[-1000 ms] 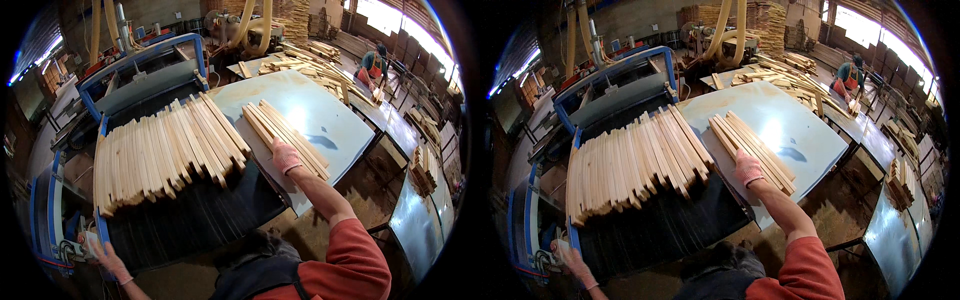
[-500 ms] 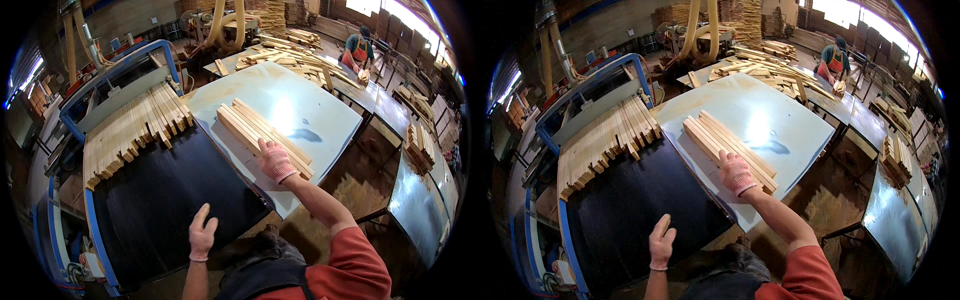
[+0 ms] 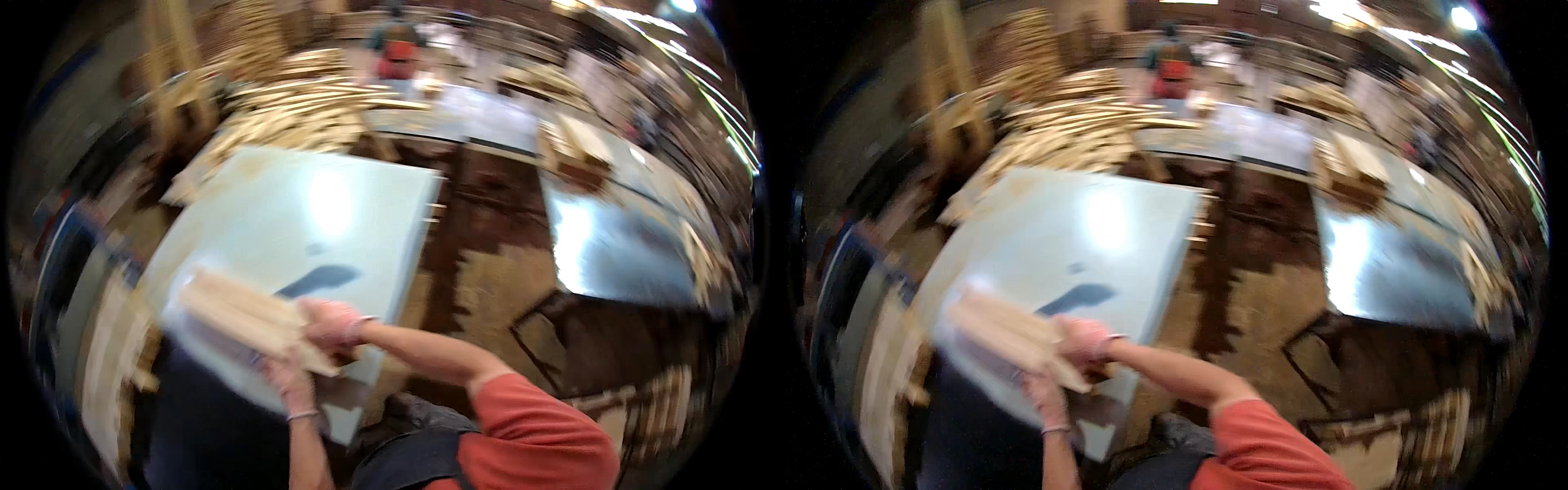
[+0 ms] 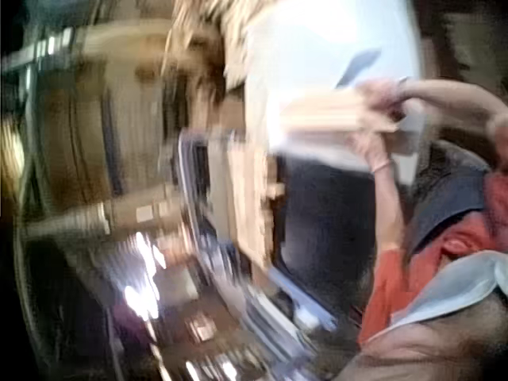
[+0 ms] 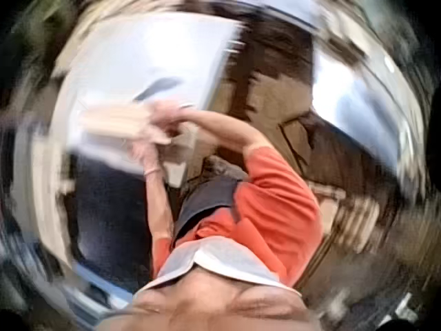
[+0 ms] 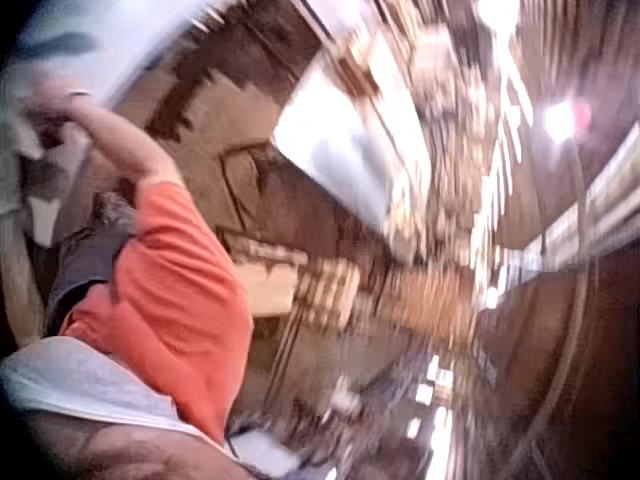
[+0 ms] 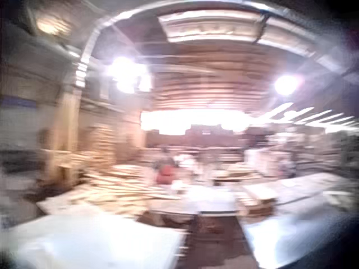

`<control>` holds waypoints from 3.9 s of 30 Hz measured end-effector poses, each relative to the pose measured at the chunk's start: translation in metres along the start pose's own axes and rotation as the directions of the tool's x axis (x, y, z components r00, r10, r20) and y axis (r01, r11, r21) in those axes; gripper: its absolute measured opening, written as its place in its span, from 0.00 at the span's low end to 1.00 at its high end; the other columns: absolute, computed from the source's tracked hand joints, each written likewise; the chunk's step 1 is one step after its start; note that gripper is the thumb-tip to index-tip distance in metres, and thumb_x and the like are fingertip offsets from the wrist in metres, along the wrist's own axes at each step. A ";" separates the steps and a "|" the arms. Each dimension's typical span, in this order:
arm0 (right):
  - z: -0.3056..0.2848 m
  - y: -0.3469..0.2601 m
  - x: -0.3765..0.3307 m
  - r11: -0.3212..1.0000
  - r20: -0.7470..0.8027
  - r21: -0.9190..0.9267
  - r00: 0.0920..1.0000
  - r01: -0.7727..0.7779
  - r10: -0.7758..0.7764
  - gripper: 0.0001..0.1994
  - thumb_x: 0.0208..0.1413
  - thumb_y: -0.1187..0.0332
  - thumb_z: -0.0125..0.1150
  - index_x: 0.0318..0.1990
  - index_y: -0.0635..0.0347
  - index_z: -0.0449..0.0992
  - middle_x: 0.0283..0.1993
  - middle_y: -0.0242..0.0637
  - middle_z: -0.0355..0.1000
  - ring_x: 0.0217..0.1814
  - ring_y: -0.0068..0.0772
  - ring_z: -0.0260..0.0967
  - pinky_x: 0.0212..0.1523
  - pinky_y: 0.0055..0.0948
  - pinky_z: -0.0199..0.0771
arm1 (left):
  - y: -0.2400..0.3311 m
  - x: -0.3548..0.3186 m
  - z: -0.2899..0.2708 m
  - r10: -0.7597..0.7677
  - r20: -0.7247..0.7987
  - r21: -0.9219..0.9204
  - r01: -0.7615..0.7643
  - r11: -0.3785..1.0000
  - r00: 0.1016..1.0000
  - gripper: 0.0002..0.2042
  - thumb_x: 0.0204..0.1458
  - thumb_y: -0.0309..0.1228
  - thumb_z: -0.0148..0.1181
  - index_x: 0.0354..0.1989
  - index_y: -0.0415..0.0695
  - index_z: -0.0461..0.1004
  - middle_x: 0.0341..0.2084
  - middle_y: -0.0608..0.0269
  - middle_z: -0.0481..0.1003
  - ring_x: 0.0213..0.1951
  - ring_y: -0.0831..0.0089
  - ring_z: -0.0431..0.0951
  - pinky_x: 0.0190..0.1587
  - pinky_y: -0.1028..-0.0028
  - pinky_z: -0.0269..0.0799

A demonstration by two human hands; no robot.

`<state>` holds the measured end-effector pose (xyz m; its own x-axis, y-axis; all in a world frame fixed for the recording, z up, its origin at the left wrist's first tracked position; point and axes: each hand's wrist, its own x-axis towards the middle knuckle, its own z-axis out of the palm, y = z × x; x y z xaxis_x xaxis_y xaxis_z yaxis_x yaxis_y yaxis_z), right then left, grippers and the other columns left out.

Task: The person gathers and stacks wooden planks on a metal table and a conveyor belt in a workshop. They repeatedly pick up bundles of planks, align them, and place them in organized piles, occasionally walking to different stations to continue the stacking process.

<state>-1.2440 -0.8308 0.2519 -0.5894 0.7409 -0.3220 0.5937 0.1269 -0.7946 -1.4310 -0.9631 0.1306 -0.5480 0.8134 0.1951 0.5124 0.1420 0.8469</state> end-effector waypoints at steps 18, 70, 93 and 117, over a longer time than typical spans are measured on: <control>-0.155 0.198 0.030 0.855 -0.103 0.466 0.973 0.229 -0.205 0.48 0.65 0.49 0.65 0.86 0.63 0.53 0.68 0.56 0.78 0.68 0.49 0.78 0.64 0.42 0.80 | 0.022 0.140 0.081 0.330 -0.003 0.712 -0.230 0.664 0.944 0.31 0.74 0.46 0.57 0.81 0.48 0.64 0.77 0.35 0.65 0.75 0.38 0.65 0.79 0.54 0.61; -1.307 1.190 -0.433 0.311 -0.544 0.729 -0.239 -0.610 0.804 0.38 0.69 0.37 0.50 0.69 0.62 0.78 0.66 0.62 0.79 0.69 0.65 0.76 0.72 0.54 0.73 | 0.855 -0.066 1.603 0.234 0.963 -0.089 -0.667 0.740 0.131 0.51 0.71 0.66 0.43 0.82 0.26 0.53 0.83 0.30 0.53 0.85 0.35 0.45 0.85 0.44 0.29; -1.291 1.101 -0.376 0.255 -0.548 0.690 -0.259 -0.678 0.795 0.43 0.65 0.28 0.57 0.53 0.70 0.86 0.56 0.67 0.81 0.64 0.64 0.79 0.67 0.52 0.76 | 0.881 -0.050 1.516 0.278 0.930 -0.354 0.385 0.853 0.239 0.58 0.57 0.32 0.76 0.85 0.39 0.35 0.67 0.44 0.70 0.63 0.58 0.76 0.67 0.61 0.76; -1.084 0.723 -0.001 0.975 -0.749 0.166 0.662 0.145 0.028 0.32 0.74 0.42 0.61 0.27 0.63 0.70 0.24 0.29 0.59 0.29 0.26 0.53 0.32 0.40 0.58 | 0.699 0.064 0.961 0.170 -0.069 -0.225 -0.181 0.957 0.983 0.61 0.58 0.36 0.74 0.87 0.37 0.29 0.81 0.33 0.55 0.76 0.47 0.68 0.77 0.58 0.64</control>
<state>-0.2202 -0.0248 0.2363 0.0369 0.9881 0.1495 0.4027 0.1223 -0.9071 -0.4728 -0.2696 0.2603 -0.4968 0.7852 0.3697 0.4409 -0.1386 0.8868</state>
